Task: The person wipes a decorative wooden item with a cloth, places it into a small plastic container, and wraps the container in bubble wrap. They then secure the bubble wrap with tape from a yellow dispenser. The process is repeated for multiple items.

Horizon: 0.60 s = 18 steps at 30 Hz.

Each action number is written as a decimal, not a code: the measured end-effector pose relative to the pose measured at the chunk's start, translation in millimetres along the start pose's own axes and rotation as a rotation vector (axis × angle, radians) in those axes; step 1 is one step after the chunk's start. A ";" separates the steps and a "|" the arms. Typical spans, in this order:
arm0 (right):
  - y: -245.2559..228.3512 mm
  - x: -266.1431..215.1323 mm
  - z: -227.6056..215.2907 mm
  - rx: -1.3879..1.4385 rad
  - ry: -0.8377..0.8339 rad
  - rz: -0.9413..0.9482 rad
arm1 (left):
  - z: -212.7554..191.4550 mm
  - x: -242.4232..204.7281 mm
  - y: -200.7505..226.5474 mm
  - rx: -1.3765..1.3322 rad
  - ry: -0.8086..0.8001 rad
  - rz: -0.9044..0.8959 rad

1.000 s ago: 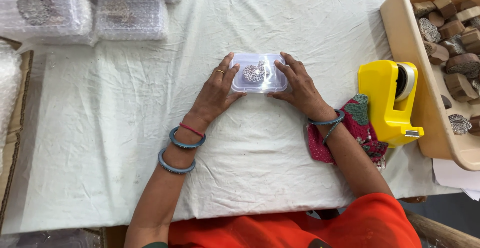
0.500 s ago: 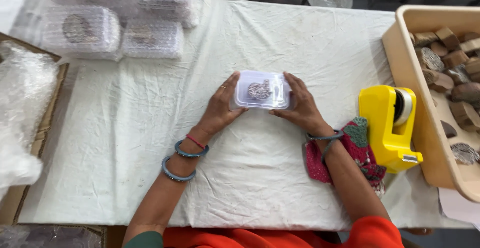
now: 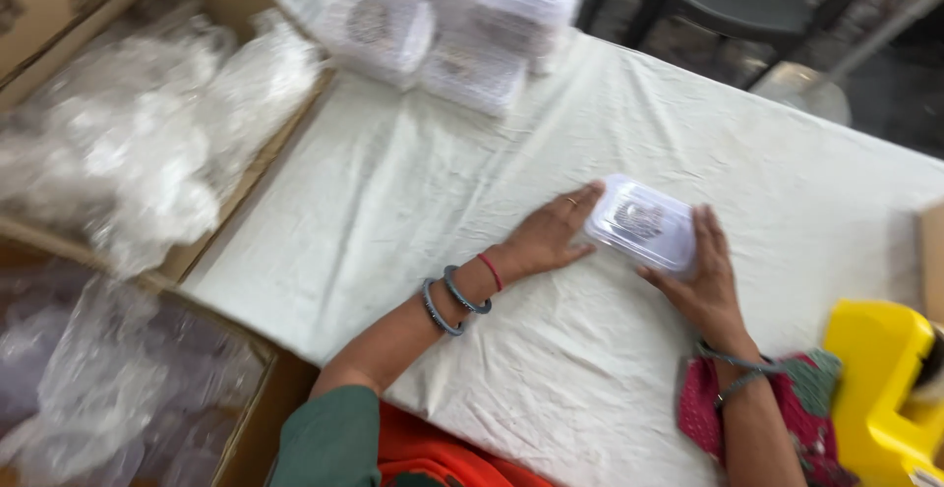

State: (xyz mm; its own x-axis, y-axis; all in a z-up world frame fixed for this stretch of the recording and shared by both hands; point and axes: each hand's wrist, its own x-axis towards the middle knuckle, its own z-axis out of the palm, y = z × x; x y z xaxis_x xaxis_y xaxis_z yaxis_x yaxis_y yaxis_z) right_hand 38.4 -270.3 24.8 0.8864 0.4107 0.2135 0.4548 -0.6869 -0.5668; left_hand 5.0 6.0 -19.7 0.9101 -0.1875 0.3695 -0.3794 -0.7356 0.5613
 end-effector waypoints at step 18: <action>-24.7 -10.3 -0.9 -0.102 0.036 -0.014 | -328.3 -221.6 21.0 0.961 0.367 -0.694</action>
State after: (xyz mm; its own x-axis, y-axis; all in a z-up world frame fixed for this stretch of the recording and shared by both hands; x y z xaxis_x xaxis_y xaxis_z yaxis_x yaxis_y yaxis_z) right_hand 18.1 -258.1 37.2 0.8816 0.3998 0.2507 0.4719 -0.7394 -0.4801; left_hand -259.3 245.8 153.3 0.7104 0.5115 0.4834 0.5806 -0.8142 0.0083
